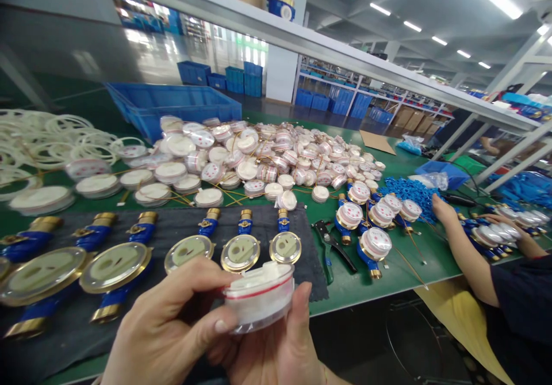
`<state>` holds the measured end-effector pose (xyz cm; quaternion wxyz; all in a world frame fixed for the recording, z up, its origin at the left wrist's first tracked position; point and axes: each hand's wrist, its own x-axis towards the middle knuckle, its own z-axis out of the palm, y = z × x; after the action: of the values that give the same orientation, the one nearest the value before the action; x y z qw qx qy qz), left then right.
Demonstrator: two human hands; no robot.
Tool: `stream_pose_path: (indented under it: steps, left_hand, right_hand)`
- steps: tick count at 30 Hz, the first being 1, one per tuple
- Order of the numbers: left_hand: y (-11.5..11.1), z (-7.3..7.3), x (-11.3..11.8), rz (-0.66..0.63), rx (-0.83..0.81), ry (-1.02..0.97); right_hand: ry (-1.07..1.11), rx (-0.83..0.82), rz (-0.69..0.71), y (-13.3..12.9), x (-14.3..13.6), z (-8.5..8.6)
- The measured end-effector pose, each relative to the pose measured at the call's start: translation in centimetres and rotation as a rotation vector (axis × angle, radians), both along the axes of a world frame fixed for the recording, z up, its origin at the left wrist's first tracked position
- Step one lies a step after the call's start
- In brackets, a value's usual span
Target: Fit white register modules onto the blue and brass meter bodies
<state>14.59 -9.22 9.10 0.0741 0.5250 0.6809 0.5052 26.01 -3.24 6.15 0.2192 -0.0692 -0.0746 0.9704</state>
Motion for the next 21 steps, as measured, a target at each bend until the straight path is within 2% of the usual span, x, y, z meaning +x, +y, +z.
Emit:
stream_pose_path:
  steps: [9,15,21]
  left_hand:
    - [0.11,0.33,0.19,-0.014,0.041,0.052]
    - [-0.51,0.01,0.24,-0.035,0.051,0.085]
    - [-0.32,0.22,0.1,-0.021,0.07,0.116]
  right_hand:
    - [-0.066,-0.061,-0.019,-0.24,0.27,-0.02]
    - [-0.161,-0.018,-0.061,-0.26,0.34,0.4]
    - [-0.094,0.004,-0.034,-0.24,0.16,0.61]
